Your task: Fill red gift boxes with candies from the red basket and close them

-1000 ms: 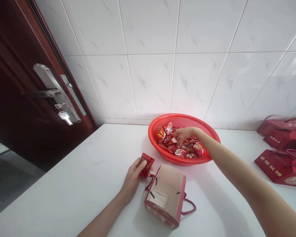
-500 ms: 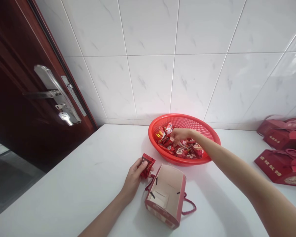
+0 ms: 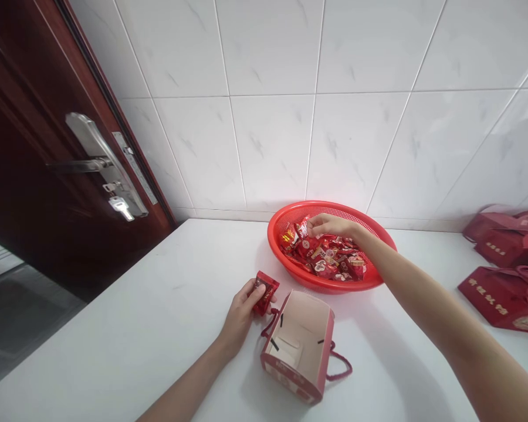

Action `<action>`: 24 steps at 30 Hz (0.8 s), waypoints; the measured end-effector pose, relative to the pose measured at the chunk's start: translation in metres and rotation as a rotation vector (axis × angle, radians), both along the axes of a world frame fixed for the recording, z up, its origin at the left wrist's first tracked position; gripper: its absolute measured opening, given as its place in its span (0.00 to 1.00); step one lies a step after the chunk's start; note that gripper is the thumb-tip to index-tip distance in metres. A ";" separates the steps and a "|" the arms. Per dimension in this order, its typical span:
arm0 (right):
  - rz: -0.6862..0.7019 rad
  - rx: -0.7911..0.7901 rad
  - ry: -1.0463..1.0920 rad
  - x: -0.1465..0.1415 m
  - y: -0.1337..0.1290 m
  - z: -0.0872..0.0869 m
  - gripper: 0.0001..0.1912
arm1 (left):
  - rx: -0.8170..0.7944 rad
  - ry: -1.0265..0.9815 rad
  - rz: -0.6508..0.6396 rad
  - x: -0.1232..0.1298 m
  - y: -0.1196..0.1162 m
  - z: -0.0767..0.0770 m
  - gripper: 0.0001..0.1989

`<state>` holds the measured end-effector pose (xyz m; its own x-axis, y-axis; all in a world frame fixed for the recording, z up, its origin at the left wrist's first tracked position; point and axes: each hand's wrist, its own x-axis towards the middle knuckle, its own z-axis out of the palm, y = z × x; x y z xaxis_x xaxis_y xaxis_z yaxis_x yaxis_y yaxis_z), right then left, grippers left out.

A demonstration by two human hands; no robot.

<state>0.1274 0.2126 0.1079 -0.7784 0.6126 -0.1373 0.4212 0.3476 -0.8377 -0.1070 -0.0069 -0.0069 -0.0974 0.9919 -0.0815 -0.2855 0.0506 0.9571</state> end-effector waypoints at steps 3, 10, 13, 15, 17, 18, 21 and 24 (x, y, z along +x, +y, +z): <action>-0.047 -0.015 0.061 0.002 -0.006 0.004 0.10 | -0.015 0.006 0.003 0.001 0.000 0.002 0.23; -0.023 -0.043 0.195 -0.007 -0.013 0.008 0.12 | -0.004 0.006 0.014 0.001 0.001 0.001 0.26; 0.033 -0.055 0.264 -0.020 -0.020 0.012 0.12 | -0.001 -0.005 0.020 0.000 0.002 -0.002 0.26; 0.087 -0.058 0.295 -0.031 -0.027 0.015 0.12 | -0.002 -0.014 0.029 0.000 0.002 -0.004 0.27; 0.157 -0.055 0.294 -0.044 -0.038 0.017 0.11 | -0.006 -0.024 0.038 -0.001 0.002 -0.005 0.27; 0.197 -0.051 0.278 -0.051 -0.043 0.017 0.10 | -0.007 -0.031 0.040 -0.001 0.002 -0.005 0.27; 0.292 -0.014 0.200 -0.070 -0.061 0.016 0.05 | 0.005 -0.051 0.035 0.000 0.003 -0.004 0.27; 0.320 0.077 0.136 -0.083 -0.073 0.015 0.03 | 0.022 -0.052 0.036 0.001 0.003 -0.001 0.27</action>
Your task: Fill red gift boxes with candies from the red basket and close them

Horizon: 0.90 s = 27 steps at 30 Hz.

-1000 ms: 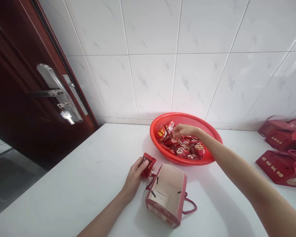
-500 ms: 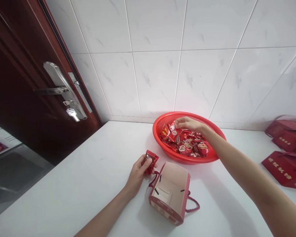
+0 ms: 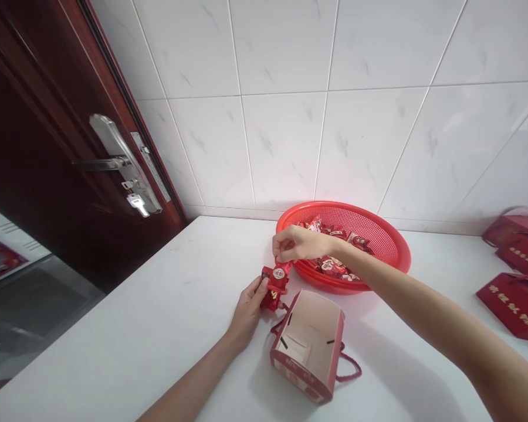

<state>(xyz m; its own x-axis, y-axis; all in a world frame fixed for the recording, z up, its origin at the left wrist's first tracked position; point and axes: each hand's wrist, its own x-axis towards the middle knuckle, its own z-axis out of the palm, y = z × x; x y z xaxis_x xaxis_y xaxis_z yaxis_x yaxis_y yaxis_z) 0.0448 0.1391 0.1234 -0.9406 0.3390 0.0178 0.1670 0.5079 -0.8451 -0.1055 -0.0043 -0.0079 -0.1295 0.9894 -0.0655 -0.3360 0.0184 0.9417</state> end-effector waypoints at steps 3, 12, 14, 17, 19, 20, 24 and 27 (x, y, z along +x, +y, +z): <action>-0.018 0.110 -0.029 -0.005 -0.006 0.001 0.06 | 0.001 0.014 0.018 0.000 -0.001 0.000 0.25; -0.075 0.218 -0.054 -0.010 -0.015 0.004 0.09 | -0.003 -0.005 -0.027 0.001 -0.002 -0.002 0.19; -0.094 0.187 -0.047 -0.006 -0.007 0.008 0.06 | -0.028 0.004 -0.001 0.002 -0.002 0.001 0.20; -0.225 0.159 -0.009 0.009 0.019 0.016 0.01 | -0.043 0.024 0.026 0.002 -0.002 0.002 0.21; -0.363 0.170 0.006 0.025 0.039 0.017 0.02 | -0.032 0.043 0.033 0.002 -0.002 0.002 0.21; -0.420 0.176 -0.007 0.033 0.048 0.016 0.03 | -0.025 0.054 0.034 0.002 -0.002 0.002 0.21; -0.509 0.189 -0.157 0.068 0.069 -0.001 0.10 | -0.012 0.082 0.020 0.002 -0.002 0.002 0.21; -0.506 0.172 -0.308 0.086 0.074 -0.014 0.13 | -0.018 0.073 0.042 0.002 -0.002 0.003 0.23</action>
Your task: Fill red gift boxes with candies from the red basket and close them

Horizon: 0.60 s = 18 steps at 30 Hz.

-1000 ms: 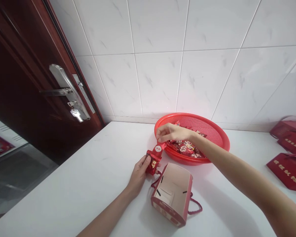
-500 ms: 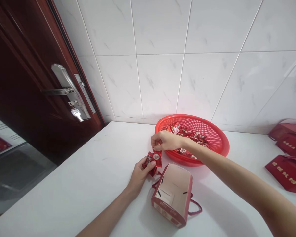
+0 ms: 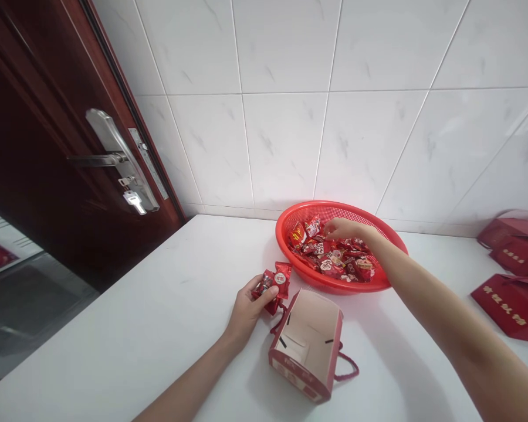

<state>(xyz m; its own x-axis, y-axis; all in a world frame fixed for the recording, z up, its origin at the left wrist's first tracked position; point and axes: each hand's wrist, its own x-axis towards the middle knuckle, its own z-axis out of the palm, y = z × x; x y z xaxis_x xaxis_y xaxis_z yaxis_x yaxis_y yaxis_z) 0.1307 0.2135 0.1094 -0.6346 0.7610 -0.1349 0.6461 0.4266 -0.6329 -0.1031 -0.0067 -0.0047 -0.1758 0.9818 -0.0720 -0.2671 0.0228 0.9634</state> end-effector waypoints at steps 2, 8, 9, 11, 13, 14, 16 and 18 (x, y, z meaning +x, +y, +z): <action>-0.007 -0.030 -0.066 0.005 0.002 -0.004 0.14 | -0.010 -0.010 0.016 0.000 0.000 0.000 0.23; -0.003 -0.070 -0.146 -0.004 0.006 -0.003 0.19 | -0.004 0.009 0.011 -0.002 -0.001 -0.001 0.21; -0.005 -0.067 -0.152 -0.005 0.006 -0.004 0.19 | 0.007 0.023 0.016 -0.002 -0.001 -0.001 0.21; -0.014 -0.059 -0.157 -0.005 0.006 -0.005 0.19 | 0.025 0.050 0.028 -0.003 -0.001 -0.001 0.20; -0.019 -0.057 -0.159 -0.003 0.005 -0.006 0.19 | 0.029 0.066 0.039 -0.002 0.000 -0.001 0.20; -0.016 -0.061 -0.163 -0.001 0.005 -0.007 0.18 | 0.027 0.068 0.045 -0.002 0.000 -0.001 0.20; -0.002 -0.076 -0.174 0.001 0.006 -0.008 0.15 | 0.026 0.068 0.055 0.000 0.000 0.000 0.20; 0.019 -0.098 -0.191 0.003 0.008 -0.009 0.09 | 0.026 0.069 0.063 0.001 0.000 0.002 0.20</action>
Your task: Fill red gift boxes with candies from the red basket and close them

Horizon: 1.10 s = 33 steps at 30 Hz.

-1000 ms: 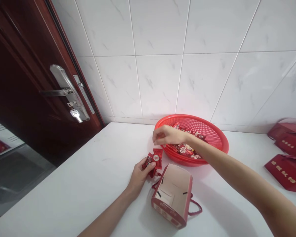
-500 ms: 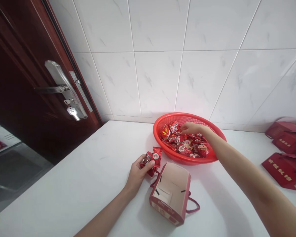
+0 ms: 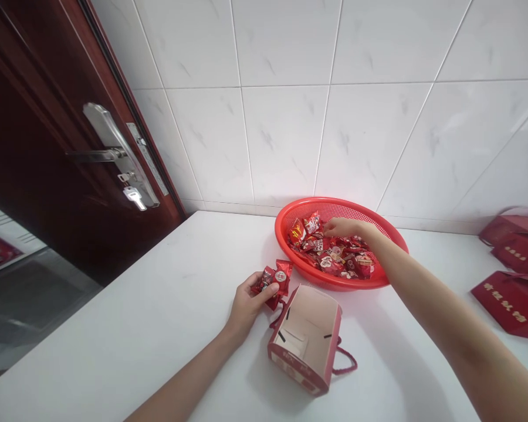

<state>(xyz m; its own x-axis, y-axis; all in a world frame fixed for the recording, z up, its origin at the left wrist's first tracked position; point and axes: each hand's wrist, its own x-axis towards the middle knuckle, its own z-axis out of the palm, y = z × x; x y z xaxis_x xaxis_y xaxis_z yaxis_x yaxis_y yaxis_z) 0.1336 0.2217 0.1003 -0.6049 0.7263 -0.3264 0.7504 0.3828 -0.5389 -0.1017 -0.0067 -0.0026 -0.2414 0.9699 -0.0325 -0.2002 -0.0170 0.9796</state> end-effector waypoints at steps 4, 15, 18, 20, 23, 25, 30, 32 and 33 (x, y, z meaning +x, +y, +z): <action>0.034 -0.041 -0.029 0.002 0.005 0.000 0.09 | -0.016 -0.002 0.011 0.001 -0.001 0.002 0.20; 0.023 0.003 0.088 0.006 0.011 -0.002 0.02 | -0.042 -0.025 -0.022 -0.003 0.000 -0.003 0.21; 0.011 0.032 0.150 0.007 0.012 -0.001 0.06 | -0.053 -0.023 -0.014 -0.002 0.000 -0.002 0.22; 0.013 0.036 0.189 0.008 0.010 0.001 0.07 | -0.059 -0.028 -0.013 -0.002 -0.001 -0.001 0.23; 0.014 0.033 0.258 0.006 0.006 0.006 0.08 | -0.056 -0.034 -0.011 -0.001 -0.001 0.000 0.23; -0.001 0.031 0.322 0.003 0.002 0.010 0.09 | -0.052 -0.030 -0.007 0.000 0.000 0.000 0.22; -0.035 0.003 0.496 -0.011 -0.015 0.023 0.12 | -0.024 -0.016 -0.009 0.000 0.000 -0.001 0.21; -0.033 -0.013 0.553 -0.017 -0.032 0.030 0.13 | -0.011 -0.003 -0.007 -0.001 0.000 -0.001 0.21; -0.026 -0.019 0.579 -0.019 -0.043 0.033 0.13 | -0.004 0.003 -0.005 -0.001 0.000 -0.001 0.20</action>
